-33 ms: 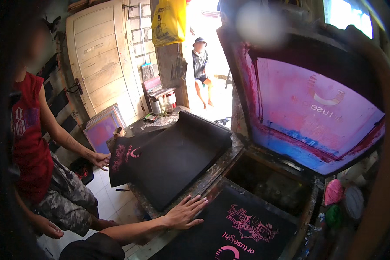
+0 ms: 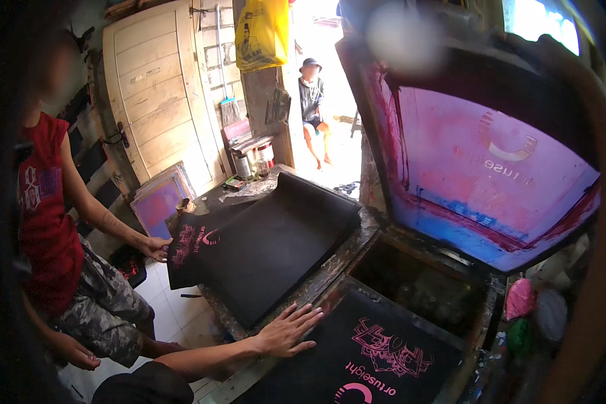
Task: The person performs screen printing on black fabric using a pink ink screen and a squeegee. They repeatedly place the fabric under the screen, pull the squeegee across to transfer the design, and lift the screen to reveal the printed pattern. Finished pieces are stacked to the side.
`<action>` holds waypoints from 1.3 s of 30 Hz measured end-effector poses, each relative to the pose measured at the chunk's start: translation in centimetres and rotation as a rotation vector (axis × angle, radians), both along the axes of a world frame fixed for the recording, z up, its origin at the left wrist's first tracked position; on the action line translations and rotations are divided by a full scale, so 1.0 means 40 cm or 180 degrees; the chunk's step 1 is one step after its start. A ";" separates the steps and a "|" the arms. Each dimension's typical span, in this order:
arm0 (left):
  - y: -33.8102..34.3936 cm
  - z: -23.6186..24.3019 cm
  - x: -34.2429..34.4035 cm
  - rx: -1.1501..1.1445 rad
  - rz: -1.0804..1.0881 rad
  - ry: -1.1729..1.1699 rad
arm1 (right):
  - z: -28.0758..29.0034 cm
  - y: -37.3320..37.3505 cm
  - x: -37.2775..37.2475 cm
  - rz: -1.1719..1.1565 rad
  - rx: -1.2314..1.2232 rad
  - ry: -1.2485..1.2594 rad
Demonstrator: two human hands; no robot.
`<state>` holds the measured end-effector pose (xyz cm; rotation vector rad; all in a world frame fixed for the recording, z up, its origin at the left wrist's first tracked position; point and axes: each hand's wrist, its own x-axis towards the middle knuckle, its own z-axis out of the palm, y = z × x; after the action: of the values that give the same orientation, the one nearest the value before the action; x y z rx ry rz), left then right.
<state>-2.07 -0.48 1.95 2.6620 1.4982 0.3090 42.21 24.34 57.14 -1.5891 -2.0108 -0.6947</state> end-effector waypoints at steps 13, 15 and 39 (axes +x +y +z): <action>0.003 -0.009 0.000 -0.0024 -0.0018 0.0251 | -0.045 -0.025 -0.009 0.0358 0.0496 0.0324; 0.007 -0.011 -0.005 0.0012 -0.0061 0.0386 | -0.065 -0.039 -0.015 0.0497 0.0615 0.0382; 0.250 0.449 -0.380 -0.0485 0.1619 -0.3264 | -0.075 -0.205 -0.106 0.0168 0.0002 0.0298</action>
<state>-17.27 9.52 19.93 1.4765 1.6075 1.2652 37.95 16.15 54.13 -1.5333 -1.9768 -0.5903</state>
